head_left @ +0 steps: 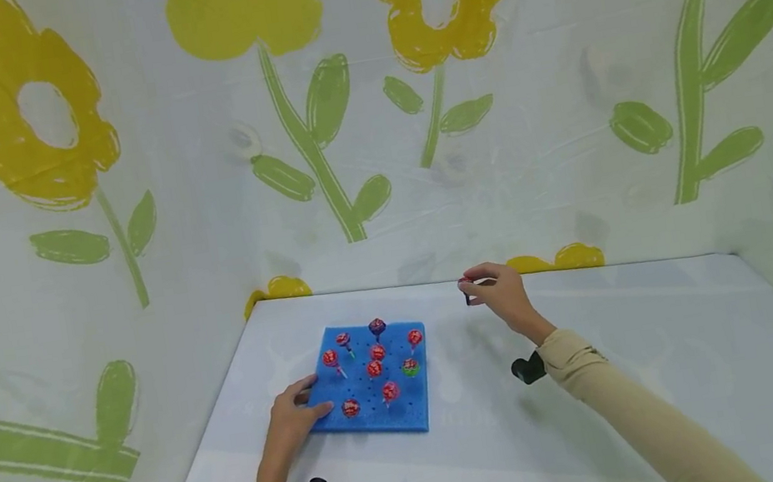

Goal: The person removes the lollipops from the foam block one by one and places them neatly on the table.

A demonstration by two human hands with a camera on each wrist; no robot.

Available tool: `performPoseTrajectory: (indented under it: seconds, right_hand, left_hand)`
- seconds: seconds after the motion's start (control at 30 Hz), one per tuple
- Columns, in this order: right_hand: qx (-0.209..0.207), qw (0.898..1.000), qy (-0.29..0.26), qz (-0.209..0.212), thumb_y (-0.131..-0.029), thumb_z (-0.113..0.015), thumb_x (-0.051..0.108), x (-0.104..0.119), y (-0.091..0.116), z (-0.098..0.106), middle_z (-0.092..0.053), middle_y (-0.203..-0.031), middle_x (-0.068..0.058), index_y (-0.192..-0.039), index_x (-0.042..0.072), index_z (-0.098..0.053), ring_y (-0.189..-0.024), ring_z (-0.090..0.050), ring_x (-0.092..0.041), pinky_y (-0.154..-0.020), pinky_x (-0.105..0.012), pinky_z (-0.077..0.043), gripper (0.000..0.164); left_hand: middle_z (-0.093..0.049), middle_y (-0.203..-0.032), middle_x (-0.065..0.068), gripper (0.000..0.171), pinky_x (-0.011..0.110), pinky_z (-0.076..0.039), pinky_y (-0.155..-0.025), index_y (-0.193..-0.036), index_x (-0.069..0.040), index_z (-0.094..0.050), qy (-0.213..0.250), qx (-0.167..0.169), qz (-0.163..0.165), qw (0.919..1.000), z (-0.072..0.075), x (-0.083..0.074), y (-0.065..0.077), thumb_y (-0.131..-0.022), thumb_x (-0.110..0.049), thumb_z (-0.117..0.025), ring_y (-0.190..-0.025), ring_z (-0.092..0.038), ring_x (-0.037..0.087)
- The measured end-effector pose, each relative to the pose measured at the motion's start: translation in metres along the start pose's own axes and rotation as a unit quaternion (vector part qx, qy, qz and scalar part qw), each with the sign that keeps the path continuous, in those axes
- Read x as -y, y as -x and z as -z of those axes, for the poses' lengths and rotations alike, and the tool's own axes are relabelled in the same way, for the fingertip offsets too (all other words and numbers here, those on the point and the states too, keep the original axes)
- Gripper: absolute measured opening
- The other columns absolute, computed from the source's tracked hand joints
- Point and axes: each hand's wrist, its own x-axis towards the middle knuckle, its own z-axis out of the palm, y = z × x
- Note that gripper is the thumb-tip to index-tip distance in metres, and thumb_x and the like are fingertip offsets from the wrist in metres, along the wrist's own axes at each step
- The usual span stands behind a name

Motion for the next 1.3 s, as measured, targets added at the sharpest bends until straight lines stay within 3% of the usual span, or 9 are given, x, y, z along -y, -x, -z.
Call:
performPoseTrajectory:
  seconds: [0.7,0.9,1.13,1.3]
  right_hand:
    - [-0.017,0.995,0.024,-0.100,-0.089,-0.067,0.017,-0.040,-0.013,0.002,-0.061,-0.108,-0.018,-0.113,-0.002,-0.063,-0.088,-0.064,-0.027,-0.071,-0.029,-0.056,0.031]
    - [-0.022,0.993,0.039,-0.108,-0.089,-0.067,0.017,-0.050,-0.017,-0.002,-0.062,-0.106,-0.018,-0.111,-0.001,-0.063,-0.085,-0.064,-0.026,-0.068,-0.029,-0.057,0.029]
    - [-0.037,0.986,0.100,-0.125,-0.089,-0.067,0.018,-0.057,-0.018,-0.005,-0.062,-0.102,-0.018,-0.107,-0.001,-0.065,-0.078,-0.061,-0.025,-0.067,-0.025,-0.056,0.026]
    - [-0.038,0.985,0.125,-0.112,-0.088,-0.067,0.011,-0.059,-0.017,-0.007,-0.063,-0.100,-0.020,-0.106,-0.004,-0.064,-0.076,-0.060,-0.024,-0.062,-0.023,-0.055,0.023]
  left_hand:
    - [-0.051,-0.129,0.026,0.056,0.055,-0.042,-0.096,-0.135,-0.003,-0.051,-0.005,-0.006,-0.005,1.0000,0.002,-0.003,0.003,-0.083,-0.013,-0.072,-0.120,-0.046,0.042]
    - [-0.052,-0.128,0.026,0.056,0.055,-0.041,-0.096,-0.134,-0.003,-0.051,-0.007,-0.009,-0.010,0.9999,0.001,-0.001,0.003,-0.083,-0.012,-0.072,-0.119,-0.046,0.042]
    - [-0.051,-0.130,0.025,0.057,0.054,-0.042,-0.097,-0.135,-0.004,-0.051,-0.003,-0.012,-0.008,0.9999,-0.002,0.000,0.001,-0.083,-0.011,-0.072,-0.120,-0.046,0.041]
    - [-0.051,-0.130,0.024,0.056,0.054,-0.042,-0.096,-0.134,-0.005,-0.052,-0.005,-0.013,-0.006,0.9999,-0.002,0.001,0.001,-0.082,-0.012,-0.073,-0.120,-0.046,0.041]
